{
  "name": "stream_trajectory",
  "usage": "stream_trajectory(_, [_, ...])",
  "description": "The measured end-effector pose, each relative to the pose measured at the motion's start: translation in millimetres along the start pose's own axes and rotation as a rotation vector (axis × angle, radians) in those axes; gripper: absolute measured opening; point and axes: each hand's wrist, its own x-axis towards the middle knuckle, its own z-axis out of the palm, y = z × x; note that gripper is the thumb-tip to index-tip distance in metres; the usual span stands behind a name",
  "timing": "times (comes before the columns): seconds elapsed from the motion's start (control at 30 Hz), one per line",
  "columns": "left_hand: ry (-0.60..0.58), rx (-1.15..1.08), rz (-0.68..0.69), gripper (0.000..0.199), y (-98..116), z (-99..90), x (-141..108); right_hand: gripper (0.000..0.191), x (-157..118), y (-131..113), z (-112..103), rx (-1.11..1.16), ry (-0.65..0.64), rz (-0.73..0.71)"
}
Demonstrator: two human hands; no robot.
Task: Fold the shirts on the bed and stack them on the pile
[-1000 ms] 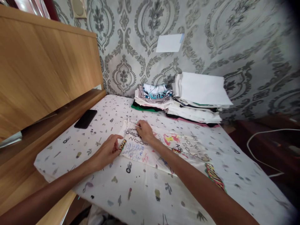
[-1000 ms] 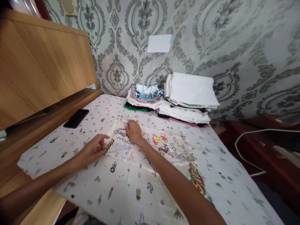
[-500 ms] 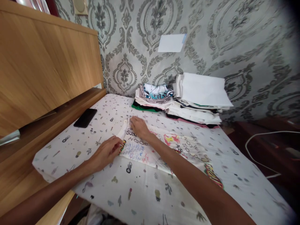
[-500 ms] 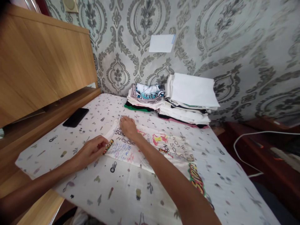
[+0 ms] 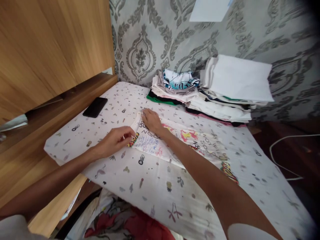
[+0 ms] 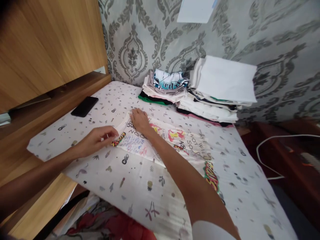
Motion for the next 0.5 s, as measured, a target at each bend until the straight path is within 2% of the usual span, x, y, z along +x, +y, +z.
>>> stream_trajectory(0.07, [-0.086,0.081,-0.02,0.015,-2,6.1,-3,0.039,-3,-2,-5,0.023,0.022,0.003])
stream_trajectory(0.23, [-0.056,0.127,-0.167,0.021,-20,2.0,-4,0.036,-13,-6,-18,0.018,0.026,-0.014])
stream_trajectory(0.4, [-0.063,0.153,-0.115,0.022,-25,4.2,-7,0.028,-11,-1,-19,-0.061,-0.039,0.199])
stream_trajectory(0.5, [-0.034,0.011,-0.135,0.021,-24,10.6,-7,0.023,-8,5,-16,-0.045,-0.008,0.215])
